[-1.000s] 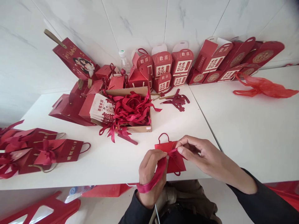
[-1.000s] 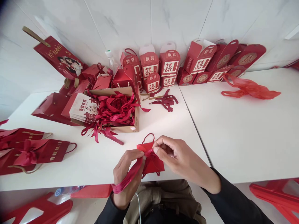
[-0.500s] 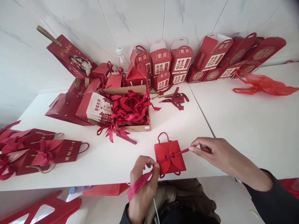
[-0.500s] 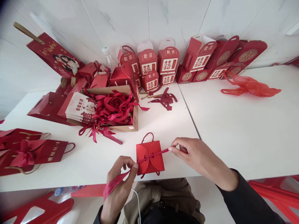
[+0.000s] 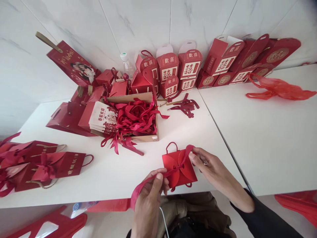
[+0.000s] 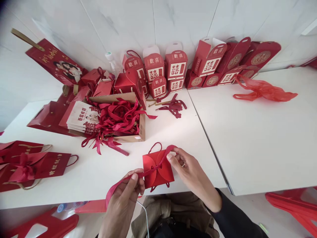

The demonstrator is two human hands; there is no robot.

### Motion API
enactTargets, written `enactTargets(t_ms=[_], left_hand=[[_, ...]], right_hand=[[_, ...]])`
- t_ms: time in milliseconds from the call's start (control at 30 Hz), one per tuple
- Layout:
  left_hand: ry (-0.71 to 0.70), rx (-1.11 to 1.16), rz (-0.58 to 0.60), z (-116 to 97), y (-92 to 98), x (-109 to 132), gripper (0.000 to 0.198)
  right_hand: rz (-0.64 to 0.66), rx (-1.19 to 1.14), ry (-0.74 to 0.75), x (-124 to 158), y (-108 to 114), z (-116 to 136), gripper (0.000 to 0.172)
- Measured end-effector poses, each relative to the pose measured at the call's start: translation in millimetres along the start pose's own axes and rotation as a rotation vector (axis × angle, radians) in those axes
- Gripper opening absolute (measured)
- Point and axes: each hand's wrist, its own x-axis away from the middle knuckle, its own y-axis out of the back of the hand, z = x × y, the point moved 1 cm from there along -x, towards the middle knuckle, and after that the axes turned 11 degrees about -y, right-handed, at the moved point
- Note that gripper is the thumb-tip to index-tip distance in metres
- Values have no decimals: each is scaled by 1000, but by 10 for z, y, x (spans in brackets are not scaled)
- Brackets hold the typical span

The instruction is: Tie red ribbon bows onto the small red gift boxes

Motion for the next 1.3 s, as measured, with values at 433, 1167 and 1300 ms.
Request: enactTargets(t_ms=[433, 1167, 1300], left_hand=[[-26, -184, -21, 104, -50, -71, 49], [-529, -784, 269, -268, -353, -115, 21], [-495, -740, 355, -239, -228, -110, 16]], right_hand=[[80, -449, -22, -12, -206, 29, 35], [17, -100, 87, 91, -262, 224, 35], [-10, -112, 75, 99, -194, 195, 35]])
